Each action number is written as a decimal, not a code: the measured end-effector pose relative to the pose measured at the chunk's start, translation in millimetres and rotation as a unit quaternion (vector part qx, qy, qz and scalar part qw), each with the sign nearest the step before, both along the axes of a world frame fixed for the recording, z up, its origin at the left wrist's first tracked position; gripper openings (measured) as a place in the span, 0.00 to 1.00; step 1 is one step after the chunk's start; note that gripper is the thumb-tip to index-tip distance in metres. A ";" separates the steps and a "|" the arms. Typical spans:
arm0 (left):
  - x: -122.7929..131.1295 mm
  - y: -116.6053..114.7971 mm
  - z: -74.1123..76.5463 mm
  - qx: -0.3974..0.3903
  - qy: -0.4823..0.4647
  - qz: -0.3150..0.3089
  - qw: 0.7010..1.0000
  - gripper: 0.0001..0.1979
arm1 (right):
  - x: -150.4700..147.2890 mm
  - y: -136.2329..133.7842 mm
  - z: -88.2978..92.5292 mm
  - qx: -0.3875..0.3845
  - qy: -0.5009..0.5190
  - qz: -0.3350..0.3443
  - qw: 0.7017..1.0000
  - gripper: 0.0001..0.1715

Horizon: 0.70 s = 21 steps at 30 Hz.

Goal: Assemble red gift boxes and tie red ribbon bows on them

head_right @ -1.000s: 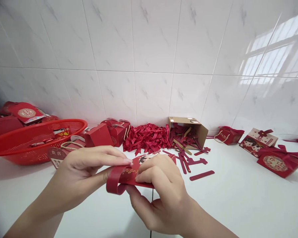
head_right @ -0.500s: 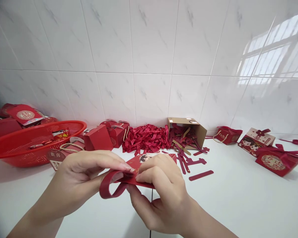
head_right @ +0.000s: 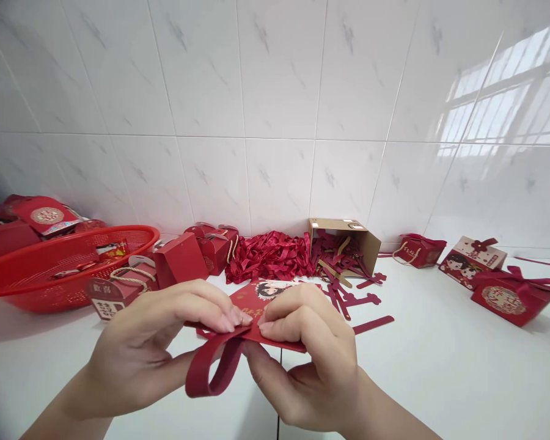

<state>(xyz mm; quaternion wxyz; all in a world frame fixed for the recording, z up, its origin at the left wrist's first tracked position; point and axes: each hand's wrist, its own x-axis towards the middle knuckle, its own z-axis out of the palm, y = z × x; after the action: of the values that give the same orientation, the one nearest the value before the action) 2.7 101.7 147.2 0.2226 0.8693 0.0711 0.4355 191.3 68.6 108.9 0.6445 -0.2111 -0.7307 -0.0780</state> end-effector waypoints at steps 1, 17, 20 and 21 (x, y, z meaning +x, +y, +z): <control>1.1 1.0 -1.0 -0.005 -0.004 0.000 1.000 0.16 | 0.0 0.3 -0.3 0.004 -0.001 0.001 1.000 0.15; 4.5 5.3 -3.7 0.043 -0.022 -0.010 0.999 0.15 | -0.6 -0.9 4.6 -0.039 -0.039 0.009 0.998 0.23; 3.3 5.0 -4.8 0.050 -0.025 -0.011 0.998 0.16 | -1.4 -0.8 4.0 -0.029 -0.034 -0.003 0.999 0.20; 2.8 5.0 -5.3 0.051 -0.025 -0.010 0.998 0.16 | -1.6 -0.6 3.5 -0.024 -0.032 -0.008 0.999 0.20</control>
<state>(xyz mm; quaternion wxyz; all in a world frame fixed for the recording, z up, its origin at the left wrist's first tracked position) 5.5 106.7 142.0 0.1841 0.8693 0.0344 0.4574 189.7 67.9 112.5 0.6149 -0.2296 -0.7510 -0.0719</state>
